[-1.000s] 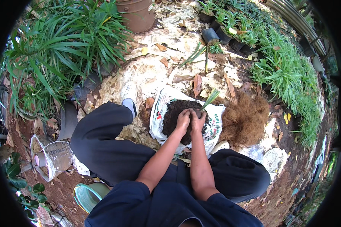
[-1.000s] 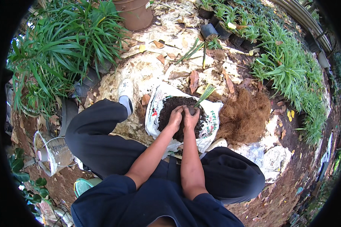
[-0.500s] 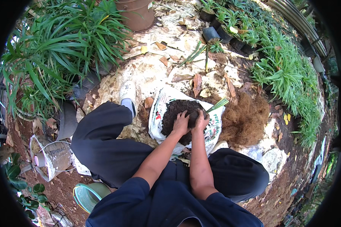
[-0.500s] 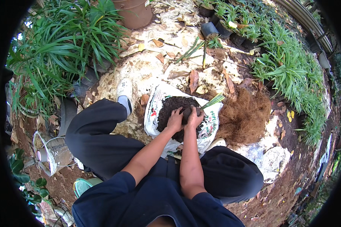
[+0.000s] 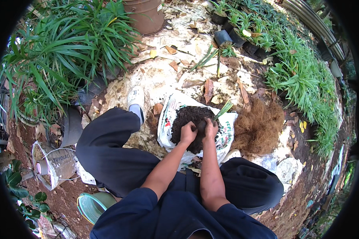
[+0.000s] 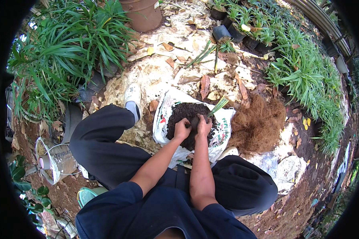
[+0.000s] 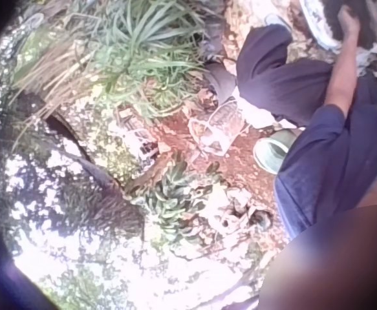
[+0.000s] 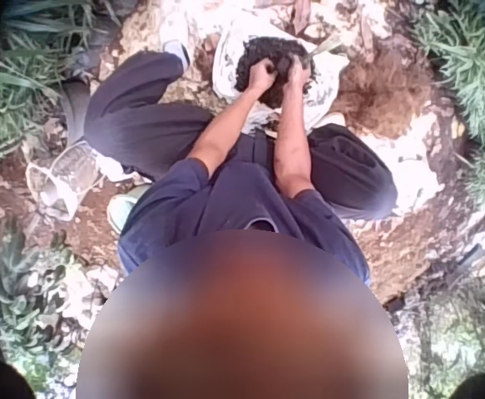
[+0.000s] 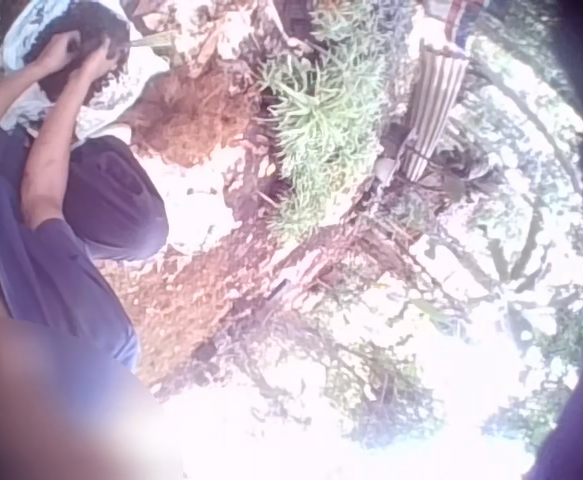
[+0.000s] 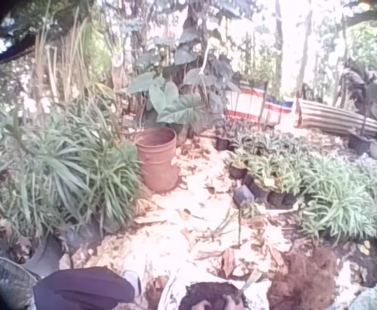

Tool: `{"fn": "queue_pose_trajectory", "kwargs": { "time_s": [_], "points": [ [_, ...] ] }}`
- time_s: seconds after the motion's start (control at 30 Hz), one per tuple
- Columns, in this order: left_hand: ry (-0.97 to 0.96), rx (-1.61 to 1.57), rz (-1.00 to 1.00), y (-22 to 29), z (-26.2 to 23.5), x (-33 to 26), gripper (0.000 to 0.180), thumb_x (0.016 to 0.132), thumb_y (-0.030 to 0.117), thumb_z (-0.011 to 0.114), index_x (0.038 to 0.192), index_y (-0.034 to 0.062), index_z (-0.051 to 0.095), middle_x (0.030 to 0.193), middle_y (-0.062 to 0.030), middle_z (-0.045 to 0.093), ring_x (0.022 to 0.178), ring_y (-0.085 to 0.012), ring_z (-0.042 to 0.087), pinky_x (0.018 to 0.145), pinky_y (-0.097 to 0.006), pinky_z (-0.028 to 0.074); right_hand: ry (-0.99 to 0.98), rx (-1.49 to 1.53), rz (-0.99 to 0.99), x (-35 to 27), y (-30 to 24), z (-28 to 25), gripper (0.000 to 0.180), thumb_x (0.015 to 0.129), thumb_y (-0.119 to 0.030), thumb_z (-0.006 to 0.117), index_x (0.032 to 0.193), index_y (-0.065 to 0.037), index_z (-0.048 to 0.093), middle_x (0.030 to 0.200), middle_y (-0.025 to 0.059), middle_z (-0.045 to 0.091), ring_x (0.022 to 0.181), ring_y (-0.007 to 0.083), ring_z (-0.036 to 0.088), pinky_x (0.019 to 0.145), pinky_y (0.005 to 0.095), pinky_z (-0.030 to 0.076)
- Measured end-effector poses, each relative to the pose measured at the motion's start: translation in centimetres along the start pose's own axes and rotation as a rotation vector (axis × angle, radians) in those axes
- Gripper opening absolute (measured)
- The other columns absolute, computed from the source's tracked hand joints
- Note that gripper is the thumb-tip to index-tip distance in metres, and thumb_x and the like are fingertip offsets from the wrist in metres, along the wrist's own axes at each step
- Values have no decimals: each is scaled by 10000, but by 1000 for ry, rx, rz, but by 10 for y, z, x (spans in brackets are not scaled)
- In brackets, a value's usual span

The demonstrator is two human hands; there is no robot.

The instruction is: The person sits on the ground and packs soil around a small plant stem using both hands. The person repeatedly scoops soil from a bag and presses it around the base of the plant to secure it.

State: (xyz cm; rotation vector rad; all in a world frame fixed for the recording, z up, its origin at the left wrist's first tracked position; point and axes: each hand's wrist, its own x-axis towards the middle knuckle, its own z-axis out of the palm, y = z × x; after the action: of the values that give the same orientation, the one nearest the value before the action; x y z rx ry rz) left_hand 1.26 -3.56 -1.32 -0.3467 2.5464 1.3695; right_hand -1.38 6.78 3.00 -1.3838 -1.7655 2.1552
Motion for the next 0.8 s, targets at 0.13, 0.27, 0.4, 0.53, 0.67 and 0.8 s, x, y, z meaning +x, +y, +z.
{"fn": "queue_pose_trajectory", "kwargs": {
  "time_s": [0.13, 0.27, 0.4, 0.53, 0.67, 0.8],
  "points": [
    [156, -436, -283, 9, 15, 7, 155, 809, 50, 651, 959, 14, 650, 955, -143, 685, 914, -264, 653, 854, -352, 490, 46, -142, -77, -5, 1, -3, 453, 728, -228, 729, 1071, 28, 580, 969, 134, 635, 827, 224, 601, 773, 332, 486],
    [151, -877, -361, 17, 19, 15, 169, 887, 50, 532, 990, -6, 654, 948, -88, 669, 882, -168, 618, 823, -295, 476, -181, -232, -136, -9, 7, 0, 380, 761, -239, 708, 1037, 6, 617, 956, 110, 653, 841, 209, 608, 815, 321, 477],
    [171, -1062, -419, 24, 16, 12, 198, 928, 91, 500, 985, 16, 674, 941, -77, 664, 875, -167, 610, 815, -300, 471, -220, -212, -149, -12, 11, 2, 430, 749, -220, 731, 1088, 3, 587, 980, 110, 640, 862, 201, 594, 824, 324, 474],
    [157, -844, -340, 34, 18, 3, 251, 949, 164, 513, 979, 12, 711, 965, -109, 698, 909, -176, 634, 821, -311, 474, -27, -223, -152, -13, 13, 3, 441, 743, -225, 739, 1081, -7, 560, 978, 103, 625, 889, 193, 582, 829, 322, 467],
    [125, -945, -404, 40, 15, 6, 263, 967, 188, 499, 983, 16, 698, 966, -82, 684, 893, -151, 614, 827, -281, 455, -186, 23, -68, -5, 11, -2, 519, 737, -230, 750, 1146, -2, 527, 1031, 122, 609, 916, 206, 575, 850, 325, 454],
    [99, -763, -346, 47, 12, 4, 294, 966, 214, 517, 1022, -23, 683, 969, -91, 679, 914, -164, 605, 828, -299, 453, -6, -128, -151, -6, 11, 1, 611, 730, -224, 772, 1217, 17, 492, 1123, 147, 573, 977, 217, 561, 863, 326, 457]
  ]
}}
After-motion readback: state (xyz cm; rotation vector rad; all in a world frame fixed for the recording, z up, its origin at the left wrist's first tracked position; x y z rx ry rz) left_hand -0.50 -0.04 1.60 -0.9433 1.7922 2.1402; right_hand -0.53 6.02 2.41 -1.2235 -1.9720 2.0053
